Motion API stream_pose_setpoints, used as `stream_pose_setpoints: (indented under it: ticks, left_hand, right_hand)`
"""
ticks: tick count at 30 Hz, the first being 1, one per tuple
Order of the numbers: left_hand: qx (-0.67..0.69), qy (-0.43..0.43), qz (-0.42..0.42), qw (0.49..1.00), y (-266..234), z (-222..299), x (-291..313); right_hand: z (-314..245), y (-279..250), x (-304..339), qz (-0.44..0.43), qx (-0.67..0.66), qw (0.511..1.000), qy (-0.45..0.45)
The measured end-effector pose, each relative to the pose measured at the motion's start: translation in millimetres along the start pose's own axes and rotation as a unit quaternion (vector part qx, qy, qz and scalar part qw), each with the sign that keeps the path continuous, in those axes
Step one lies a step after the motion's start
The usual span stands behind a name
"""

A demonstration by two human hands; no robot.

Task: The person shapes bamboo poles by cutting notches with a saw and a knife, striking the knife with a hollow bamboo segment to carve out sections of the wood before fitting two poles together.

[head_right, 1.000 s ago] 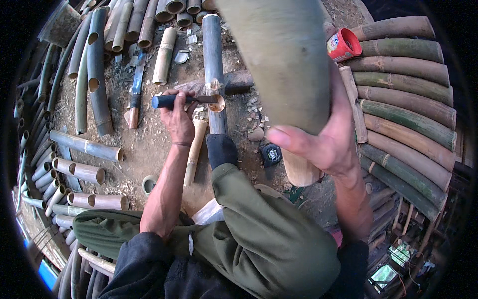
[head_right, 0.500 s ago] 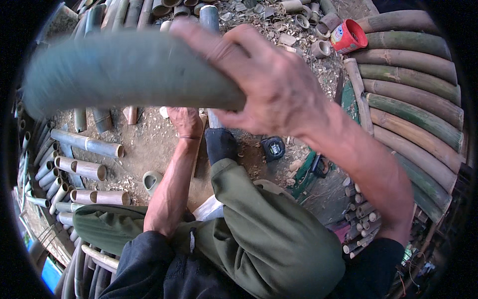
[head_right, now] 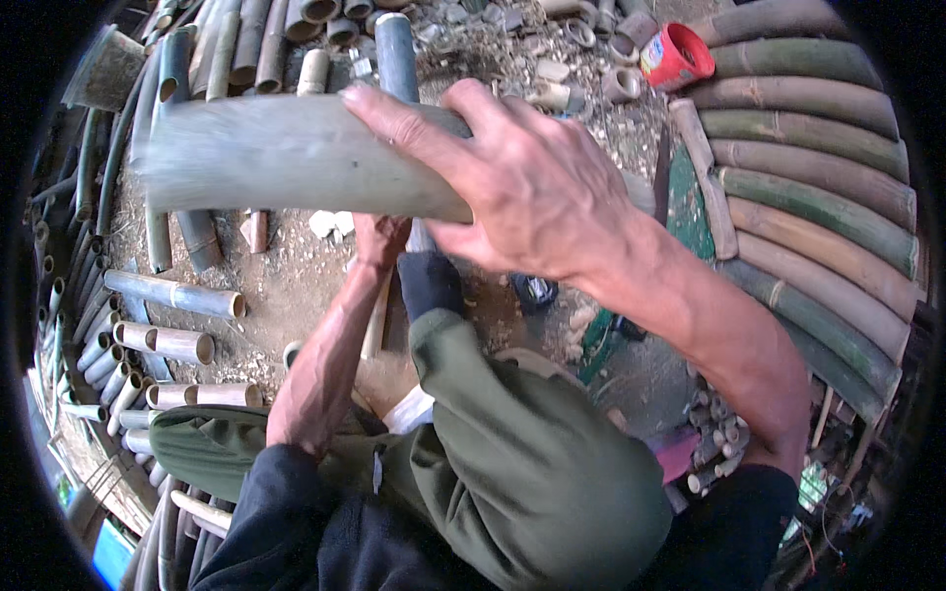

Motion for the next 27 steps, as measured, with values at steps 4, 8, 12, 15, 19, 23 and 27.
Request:
stream_pose_setpoints:
  ticks: [4, 8, 12, 15, 19, 23, 27]
  left_hand:
    - [0.203, -0.021, 0.030, 0.978, 1.3, -0.5, -4.8]
    - [0.085, 0.122, -0.003, 0.989, -24.2, 21.2, -36.9]
    - [0.100, 0.101, -0.006, 0.990, -27.0, 26.2, -31.3]
    - [0.241, -0.081, 0.089, 0.963, -37.5, 21.3, -15.4]
    - [0.485, -0.265, 0.176, 0.815, -73.3, 16.8, 4.8]
    - [0.470, -0.263, 0.039, 0.842, -78.6, 12.8, 7.0]
    - [0.517, -0.228, 0.126, 0.815, -84.2, 7.6, 6.7]
  right_hand:
    - [7.8, 14.9, 36.4, -0.104, -0.057, 0.986, 0.121]
    - [10.0, 1.9, 30.3, -0.081, -0.077, 0.984, 0.141]
    - [7.8, 24.1, 44.5, -0.112, -0.082, 0.972, 0.190]
    - [7.8, 18.3, 35.7, -0.112, -0.116, 0.967, 0.197]
    - [8.9, 3.1, 45.4, 0.064, -0.211, 0.961, 0.165]
    - [16.1, 0.0, 37.1, 0.091, -0.265, 0.940, 0.196]
    - [13.4, -5.9, 34.5, 0.076, -0.282, 0.928, 0.232]
Point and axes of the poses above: each hand's wrist, its own x-axis away from the middle knuckle, its own y-axis out of the palm, z = x × y, the point moved 2 cm from there along -x, towards the middle knuckle, and after that the axes turned 11 degrees about z, right-handed, at the moved point
